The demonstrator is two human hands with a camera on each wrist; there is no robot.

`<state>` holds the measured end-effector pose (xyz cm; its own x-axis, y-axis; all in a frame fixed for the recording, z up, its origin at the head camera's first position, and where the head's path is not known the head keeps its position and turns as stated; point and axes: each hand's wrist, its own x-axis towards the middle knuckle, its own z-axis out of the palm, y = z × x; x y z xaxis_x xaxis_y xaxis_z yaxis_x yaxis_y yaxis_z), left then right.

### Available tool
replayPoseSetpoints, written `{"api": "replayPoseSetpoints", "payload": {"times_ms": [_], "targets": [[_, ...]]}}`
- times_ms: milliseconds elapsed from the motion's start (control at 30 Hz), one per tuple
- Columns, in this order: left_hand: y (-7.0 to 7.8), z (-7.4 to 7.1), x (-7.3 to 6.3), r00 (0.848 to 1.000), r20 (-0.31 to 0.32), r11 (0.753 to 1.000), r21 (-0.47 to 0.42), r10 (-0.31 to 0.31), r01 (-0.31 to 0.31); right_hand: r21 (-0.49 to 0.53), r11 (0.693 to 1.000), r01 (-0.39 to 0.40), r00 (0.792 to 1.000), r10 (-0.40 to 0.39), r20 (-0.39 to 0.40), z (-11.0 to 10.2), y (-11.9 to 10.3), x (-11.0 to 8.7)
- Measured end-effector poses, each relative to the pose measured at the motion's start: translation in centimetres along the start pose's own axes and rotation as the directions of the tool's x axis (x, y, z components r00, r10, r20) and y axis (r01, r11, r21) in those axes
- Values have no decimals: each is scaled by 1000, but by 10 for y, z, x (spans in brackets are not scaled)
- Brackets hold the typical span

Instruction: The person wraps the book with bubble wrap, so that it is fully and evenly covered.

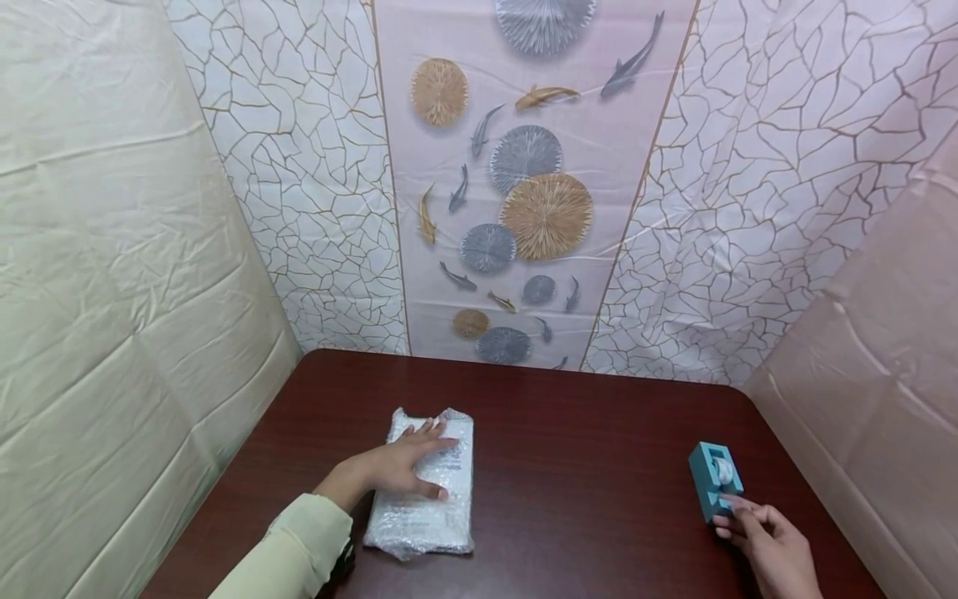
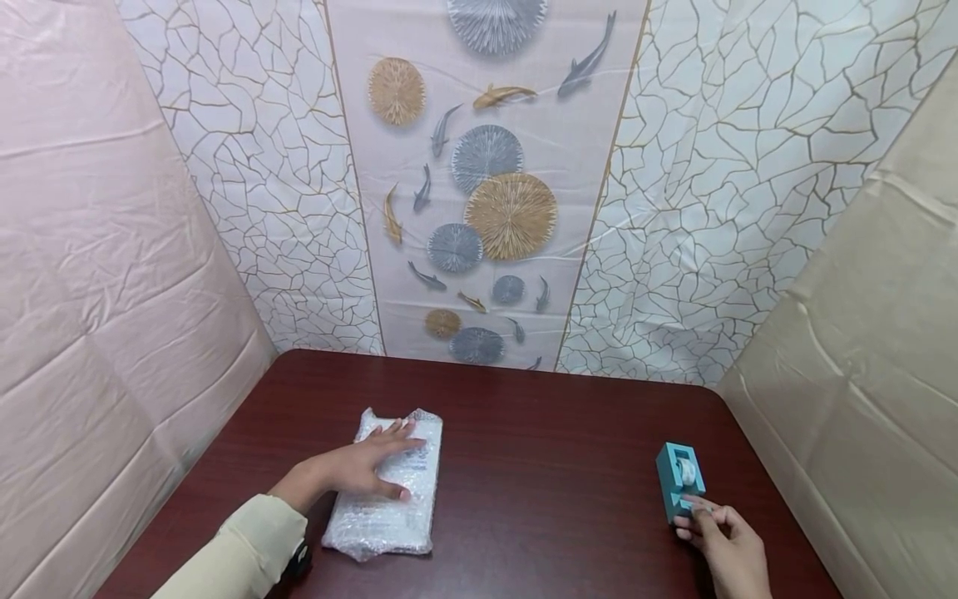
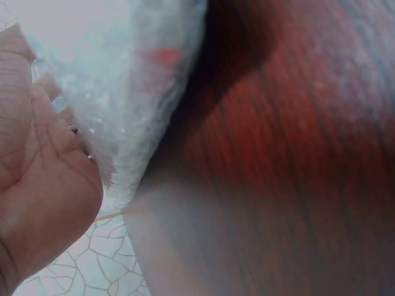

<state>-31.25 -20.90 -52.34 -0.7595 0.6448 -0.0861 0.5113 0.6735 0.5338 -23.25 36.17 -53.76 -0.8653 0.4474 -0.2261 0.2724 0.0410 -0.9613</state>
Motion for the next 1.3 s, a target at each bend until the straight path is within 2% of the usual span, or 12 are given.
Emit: {"api": "replayPoseSetpoints", "payload": {"times_ms": [367, 567, 667, 833, 933, 1100, 1167, 1300], "targets": [[0, -1, 0, 1000, 5, 1000, -2, -1, 1, 84, 995, -47, 998, 44, 45, -5, 0, -1], [-2, 0, 2, 1000, 4, 1000, 6, 1, -1, 156, 988, -23, 998, 13, 64, -7, 2, -1], [-2, 0, 2, 1000, 5, 1000, 4, 1, -1, 112, 994, 7, 999, -12, 46, -5, 3, 0], [-1, 1, 1, 1000, 8, 1000, -5, -2, 2, 18, 1000, 11, 1000, -11, 2, -2, 4, 2], [-1, 1, 1, 1000, 8, 1000, -6, -3, 3, -15, 1000, 22, 1000, -22, 10, -2, 5, 2], [0, 0, 1, 1000, 11, 1000, -6, -2, 2, -17, 999, 32, 999, -32, 27, -3, 6, 0], [0, 0, 1, 1000, 12, 1000, -5, -2, 2, -10, 1000, 28, 1000, -28, 12, -2, 6, 0], [0, 0, 1, 1000, 11, 1000, -7, -4, 4, 29, 999, 13, 1000, -13, 18, -4, 4, 0]]}}
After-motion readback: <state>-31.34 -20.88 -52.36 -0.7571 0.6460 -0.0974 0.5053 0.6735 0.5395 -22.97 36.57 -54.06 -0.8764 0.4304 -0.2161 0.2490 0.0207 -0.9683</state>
